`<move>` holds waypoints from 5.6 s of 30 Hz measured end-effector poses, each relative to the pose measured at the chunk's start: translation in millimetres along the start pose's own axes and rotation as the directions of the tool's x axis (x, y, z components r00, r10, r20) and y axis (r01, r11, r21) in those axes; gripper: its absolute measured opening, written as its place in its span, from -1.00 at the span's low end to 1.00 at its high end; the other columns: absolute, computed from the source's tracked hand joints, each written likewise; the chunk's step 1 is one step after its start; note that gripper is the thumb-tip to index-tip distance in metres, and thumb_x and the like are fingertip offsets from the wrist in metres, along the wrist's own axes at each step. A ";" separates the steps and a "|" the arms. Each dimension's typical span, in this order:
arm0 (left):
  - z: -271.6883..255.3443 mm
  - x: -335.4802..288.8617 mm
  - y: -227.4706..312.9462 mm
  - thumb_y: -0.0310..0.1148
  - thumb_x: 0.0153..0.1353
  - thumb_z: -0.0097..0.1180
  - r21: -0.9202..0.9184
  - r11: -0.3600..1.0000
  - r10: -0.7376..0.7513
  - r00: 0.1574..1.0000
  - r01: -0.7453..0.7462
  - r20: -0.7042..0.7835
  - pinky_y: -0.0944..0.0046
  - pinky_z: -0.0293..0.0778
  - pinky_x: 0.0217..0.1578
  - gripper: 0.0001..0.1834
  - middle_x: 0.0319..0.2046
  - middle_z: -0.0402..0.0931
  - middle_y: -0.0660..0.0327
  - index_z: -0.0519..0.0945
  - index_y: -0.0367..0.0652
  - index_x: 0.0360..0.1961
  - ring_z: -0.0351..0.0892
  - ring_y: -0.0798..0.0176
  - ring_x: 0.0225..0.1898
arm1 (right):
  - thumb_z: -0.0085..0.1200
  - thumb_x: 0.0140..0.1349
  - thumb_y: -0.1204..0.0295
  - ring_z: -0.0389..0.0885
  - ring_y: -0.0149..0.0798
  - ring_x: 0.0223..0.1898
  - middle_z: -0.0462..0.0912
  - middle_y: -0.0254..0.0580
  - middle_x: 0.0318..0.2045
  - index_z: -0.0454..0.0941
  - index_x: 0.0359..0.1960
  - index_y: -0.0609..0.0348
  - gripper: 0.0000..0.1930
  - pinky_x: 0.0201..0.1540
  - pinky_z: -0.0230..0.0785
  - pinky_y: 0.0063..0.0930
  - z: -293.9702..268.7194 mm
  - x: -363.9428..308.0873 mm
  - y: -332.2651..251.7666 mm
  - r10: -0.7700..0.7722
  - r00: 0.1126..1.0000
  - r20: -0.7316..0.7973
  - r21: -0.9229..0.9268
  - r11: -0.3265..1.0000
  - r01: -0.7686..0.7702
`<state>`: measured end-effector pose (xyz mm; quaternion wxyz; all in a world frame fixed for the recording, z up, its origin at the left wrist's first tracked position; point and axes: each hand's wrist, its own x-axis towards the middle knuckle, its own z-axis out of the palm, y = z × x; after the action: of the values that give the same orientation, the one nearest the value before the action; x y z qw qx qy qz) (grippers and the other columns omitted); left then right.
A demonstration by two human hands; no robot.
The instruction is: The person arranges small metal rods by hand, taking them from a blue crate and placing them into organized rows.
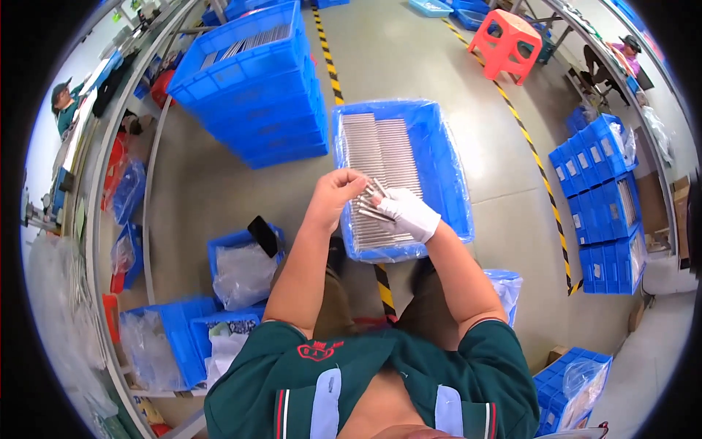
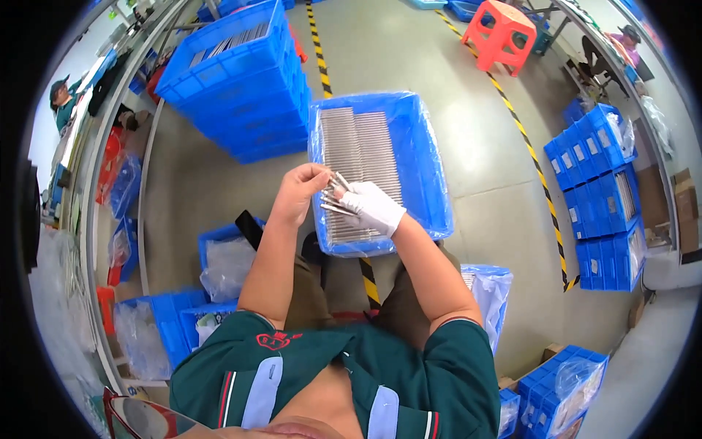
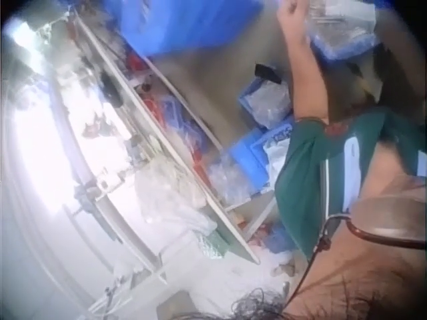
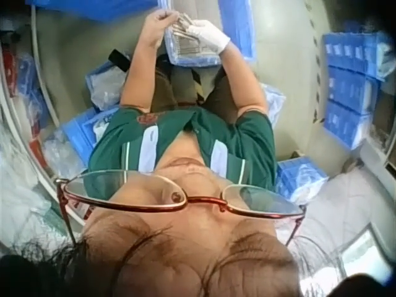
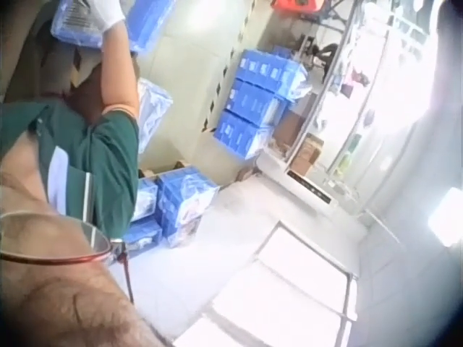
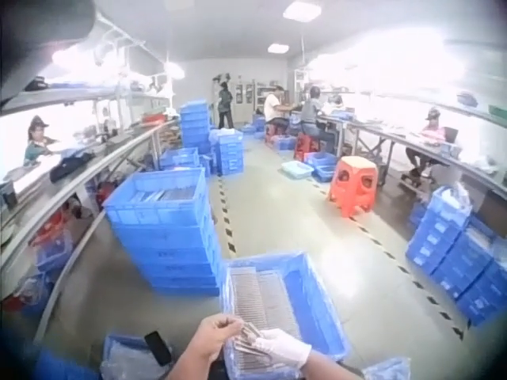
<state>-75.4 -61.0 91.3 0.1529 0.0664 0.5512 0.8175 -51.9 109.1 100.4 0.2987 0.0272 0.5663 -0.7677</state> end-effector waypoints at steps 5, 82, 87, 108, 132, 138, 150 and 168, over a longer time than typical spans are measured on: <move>-15.3 -3.0 -11.8 -0.47 0.06 0.14 0.087 0.993 0.092 0.991 -0.084 -0.098 0.43 0.29 -0.25 -0.91 -0.41 0.49 0.27 0.56 -0.29 -0.42 0.41 0.44 -0.33 | -0.04 0.18 0.15 0.31 -0.51 -0.68 0.40 -0.37 -0.67 0.50 -0.40 0.20 -0.68 -0.62 0.21 -0.57 -1.3 10.2 5.2 -0.008 1.000 0.030 -0.339 0.941 0.017; 80.9 160.3 -93.2 -0.29 -0.08 0.14 0.977 -0.077 0.030 0.979 -0.201 0.204 0.18 0.44 -0.28 -0.82 -0.44 0.58 0.15 0.63 -0.11 -0.45 0.54 0.14 -0.29 | -0.12 0.25 0.16 0.16 -0.51 -0.83 0.34 -0.34 -0.77 0.44 -0.46 0.21 -0.66 -0.81 -0.08 -0.64 -88.9 -47.6 -43.0 -0.305 0.699 -0.647 0.107 0.871 0.479; 85.9 191.9 -130.7 -0.29 -0.10 0.08 0.793 -0.549 -0.032 0.954 -0.265 0.297 0.14 0.41 -0.27 -0.83 -0.39 0.56 0.18 0.64 -0.06 -0.48 0.49 0.13 -0.22 | -0.10 0.25 0.17 0.19 -0.51 -0.82 0.35 -0.35 -0.77 0.45 -0.48 0.20 -0.66 -0.79 -0.04 -0.65 -101.6 -52.0 -41.3 -0.292 0.726 -0.623 0.151 0.866 0.477; -33.4 277.8 -266.9 -0.19 -0.01 0.05 0.541 -0.829 0.001 0.968 -0.141 0.252 0.16 0.19 -0.18 -0.70 -0.16 0.51 0.34 0.62 0.08 -0.22 0.28 0.22 -0.04 | -0.08 0.23 0.10 0.10 -0.55 -0.84 0.32 -0.36 -0.78 0.42 -0.44 0.19 -0.64 -0.81 -0.16 -0.66 -75.4 -51.2 -43.2 -0.331 0.781 -0.530 0.195 0.848 0.493; 54.9 88.3 -8.4 -0.39 0.15 0.04 -0.120 0.967 -0.210 0.969 0.225 0.128 0.42 0.39 -0.40 -0.91 -0.49 0.48 0.31 0.52 -0.17 -0.39 0.44 0.43 -0.48 | -0.03 0.22 0.17 0.27 -0.55 -0.70 0.37 -0.41 -0.69 0.43 -0.44 0.17 -0.71 -0.66 0.07 -0.69 -69.5 -45.5 -31.5 -0.292 0.925 -0.243 0.069 0.946 0.317; 33.8 33.2 2.5 -0.43 0.12 0.08 -0.299 0.930 -0.171 0.973 0.211 0.157 0.44 0.42 -0.41 -0.91 -0.49 0.52 0.28 0.55 -0.21 -0.37 0.48 0.42 -0.47 | -0.04 0.23 0.20 0.24 -0.58 -0.67 0.37 -0.46 -0.65 0.43 -0.44 0.17 -0.73 -0.63 0.06 -0.70 -37.9 -28.1 -13.0 -0.186 0.981 -0.055 -0.048 0.982 0.183; -6.0 7.1 -17.6 -0.48 0.12 0.05 -0.523 0.769 -0.217 0.920 0.367 0.328 0.36 0.44 -0.39 -0.91 -0.47 0.52 0.22 0.54 -0.26 -0.36 0.50 0.35 -0.45 | 0.03 0.18 0.21 0.20 -0.57 -0.64 0.36 -0.49 -0.60 0.48 -0.36 0.17 -0.75 -0.61 0.07 -0.71 -16.1 -12.4 -6.4 -0.024 0.994 0.104 -0.150 0.988 0.039; -22.8 -10.8 7.2 -0.45 0.03 0.19 0.122 0.992 0.039 0.994 -0.027 -0.098 0.49 0.31 -0.37 -0.89 -0.52 0.49 0.32 0.56 -0.27 -0.45 0.39 0.51 -0.45 | -0.03 0.22 0.16 0.16 -0.53 -0.65 0.27 -0.46 -0.63 0.35 -0.43 0.11 -0.72 -0.60 0.03 -0.67 -0.1 11.9 7.2 0.016 0.995 0.099 -0.239 0.971 0.008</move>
<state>-72.9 -87.0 89.8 0.1071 0.0434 0.6055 0.7874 -58.2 102.7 89.6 0.3293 -0.0464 0.6391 -0.6936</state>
